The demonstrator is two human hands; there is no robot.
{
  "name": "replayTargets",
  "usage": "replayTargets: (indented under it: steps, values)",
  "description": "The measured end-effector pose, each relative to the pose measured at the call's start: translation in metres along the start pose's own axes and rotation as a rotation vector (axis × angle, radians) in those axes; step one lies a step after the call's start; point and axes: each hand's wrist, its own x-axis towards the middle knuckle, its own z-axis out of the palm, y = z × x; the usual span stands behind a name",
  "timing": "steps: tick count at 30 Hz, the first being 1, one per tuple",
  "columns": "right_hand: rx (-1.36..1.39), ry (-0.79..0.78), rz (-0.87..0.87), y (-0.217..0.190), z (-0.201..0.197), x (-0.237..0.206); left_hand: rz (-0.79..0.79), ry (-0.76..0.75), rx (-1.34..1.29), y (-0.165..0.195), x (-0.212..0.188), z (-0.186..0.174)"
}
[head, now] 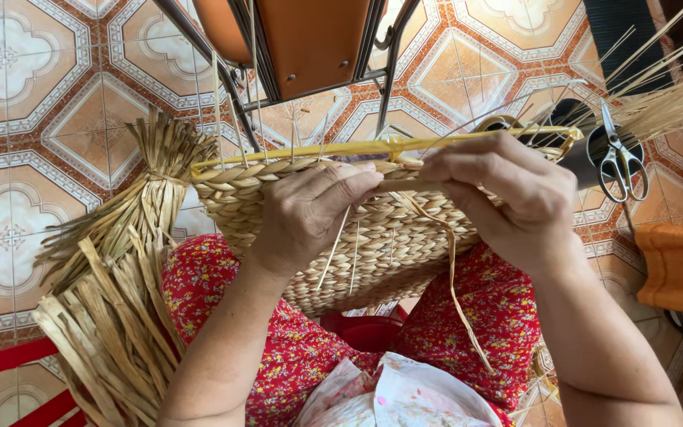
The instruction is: The person weaves a basket by hand, interlacing dried palm leaves through a vertical frame. They repeatedly pull strands through the weave, adjust tension, and occasionally use a metal rod to tighten the structure.
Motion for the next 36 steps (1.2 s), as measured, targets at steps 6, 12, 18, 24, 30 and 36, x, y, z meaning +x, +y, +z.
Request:
replayTargets:
  steps: [6,12,18,24,30,36]
  values:
    - [0.061,-0.086,0.021,0.021,0.016,0.022,0.027,-0.008,-0.02,0.0,-0.001,-0.002]
    - [0.023,-0.227,-0.132,0.03,0.029,0.037,0.047,-0.06,-0.04,-0.003,-0.001,-0.005]
    - [-0.365,-0.243,-0.297,0.022,0.033,0.044,0.026,-0.059,-0.085,-0.004,-0.001,-0.007]
    - [0.049,-0.494,0.339,0.06,-0.003,0.092,-0.015,-0.02,-0.071,0.0,0.002,-0.001]
    - [0.025,-1.128,0.471,0.115,0.03,0.122,-0.019,-0.014,-0.065,0.002,0.006,-0.005]
    - [0.289,-1.277,0.584,0.119,0.05,0.113,-0.044,-0.016,-0.079,0.005,0.006,-0.005]
